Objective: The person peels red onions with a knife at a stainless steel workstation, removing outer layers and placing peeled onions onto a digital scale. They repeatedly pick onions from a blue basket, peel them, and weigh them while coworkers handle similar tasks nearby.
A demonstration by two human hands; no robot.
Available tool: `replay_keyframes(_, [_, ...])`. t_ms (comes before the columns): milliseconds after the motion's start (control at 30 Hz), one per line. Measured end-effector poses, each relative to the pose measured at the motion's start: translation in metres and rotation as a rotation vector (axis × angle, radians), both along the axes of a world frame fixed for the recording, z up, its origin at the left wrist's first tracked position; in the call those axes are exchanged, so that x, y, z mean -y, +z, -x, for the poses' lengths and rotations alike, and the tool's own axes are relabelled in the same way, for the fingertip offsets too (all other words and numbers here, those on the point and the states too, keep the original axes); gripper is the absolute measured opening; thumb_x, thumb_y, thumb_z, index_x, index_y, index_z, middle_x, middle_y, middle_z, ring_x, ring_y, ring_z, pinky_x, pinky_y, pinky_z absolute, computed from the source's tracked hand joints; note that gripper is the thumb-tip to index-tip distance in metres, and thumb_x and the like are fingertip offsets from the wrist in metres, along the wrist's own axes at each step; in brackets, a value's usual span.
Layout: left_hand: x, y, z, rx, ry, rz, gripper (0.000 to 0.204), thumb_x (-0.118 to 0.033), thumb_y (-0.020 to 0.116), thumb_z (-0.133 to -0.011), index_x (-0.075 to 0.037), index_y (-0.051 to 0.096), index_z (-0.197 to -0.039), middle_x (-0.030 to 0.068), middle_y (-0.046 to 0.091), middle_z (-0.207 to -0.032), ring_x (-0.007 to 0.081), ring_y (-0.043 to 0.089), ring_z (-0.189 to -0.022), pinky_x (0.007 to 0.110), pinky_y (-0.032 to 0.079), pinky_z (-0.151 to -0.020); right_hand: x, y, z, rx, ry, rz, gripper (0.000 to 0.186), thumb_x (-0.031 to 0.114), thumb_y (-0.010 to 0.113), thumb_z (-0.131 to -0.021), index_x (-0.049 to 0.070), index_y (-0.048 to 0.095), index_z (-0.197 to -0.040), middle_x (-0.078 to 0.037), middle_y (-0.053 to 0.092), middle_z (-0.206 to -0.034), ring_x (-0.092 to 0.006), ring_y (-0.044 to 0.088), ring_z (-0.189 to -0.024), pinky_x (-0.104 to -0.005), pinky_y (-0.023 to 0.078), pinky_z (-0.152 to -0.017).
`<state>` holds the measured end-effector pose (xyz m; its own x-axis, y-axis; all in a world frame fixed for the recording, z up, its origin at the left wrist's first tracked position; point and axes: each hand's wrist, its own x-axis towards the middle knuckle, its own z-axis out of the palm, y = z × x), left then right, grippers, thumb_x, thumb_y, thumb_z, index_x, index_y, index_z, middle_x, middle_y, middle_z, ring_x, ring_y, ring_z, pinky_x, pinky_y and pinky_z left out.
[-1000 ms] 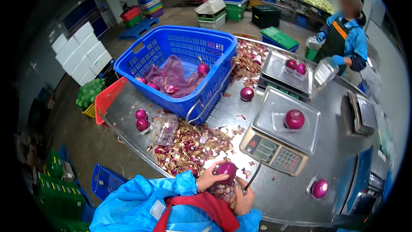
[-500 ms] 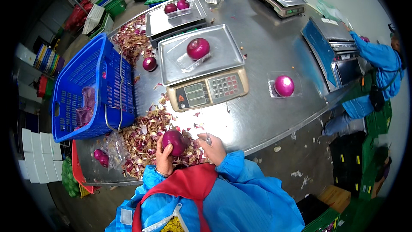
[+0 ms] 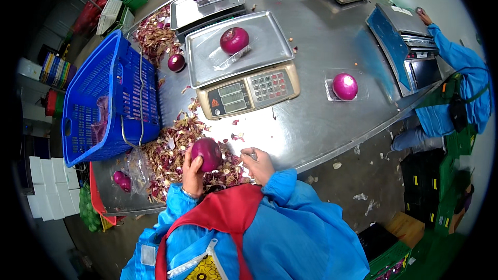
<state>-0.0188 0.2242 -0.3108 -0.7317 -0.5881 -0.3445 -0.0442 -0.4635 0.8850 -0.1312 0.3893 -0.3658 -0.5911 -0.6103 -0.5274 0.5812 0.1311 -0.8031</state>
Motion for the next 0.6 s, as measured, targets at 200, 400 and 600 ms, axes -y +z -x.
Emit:
replay_keyframes(200, [0.056, 0.052, 0.087, -0.09, 0.031, 0.375, 0.066, -0.021, 0.066, -0.075, -0.004, 0.037, -0.131, 0.0164, 0.053, -0.115, 0.0253, 0.056, -0.102, 0.034, 0.047, -0.089, -0.001, -0.008, 0.002, 0.01, -0.044, 0.03, 0.031, 0.018, 0.056, -0.087, -0.005, 0.054, -0.107, -0.013, 0.063, -0.083, -0.0066, 0.046, -0.05, -0.021, 0.042, -0.048])
replay_keyframes(400, [0.092, 0.041, 0.215, -0.197, 0.151, 0.603, 0.069, -0.023, 0.075, -0.073, -0.006, 0.039, -0.129, 0.0136, 0.054, -0.11, 0.0207, 0.056, -0.096, 0.031, 0.046, -0.084, -0.005, -0.004, 0.011, 0.027, -0.054, 0.053, 0.025, 0.016, 0.055, -0.088, -0.004, 0.054, -0.102, -0.011, 0.063, -0.084, -0.0082, 0.048, -0.047, -0.0223, 0.041, -0.043])
replay_keyframes(600, [0.088, 0.004, 0.251, 0.27, 0.154, 1.15, 0.072, -0.046, 0.07, -0.072, -0.01, 0.043, -0.128, 0.0137, 0.054, -0.119, 0.0268, 0.049, -0.115, 0.04, 0.027, -0.104, -0.01, -0.009, 0.021, -0.003, -0.132, 0.026, 0.025, 0.012, 0.052, -0.089, -0.008, 0.053, -0.105, -0.014, 0.063, -0.084, -0.0089, 0.048, -0.046, -0.0218, 0.04, -0.041])
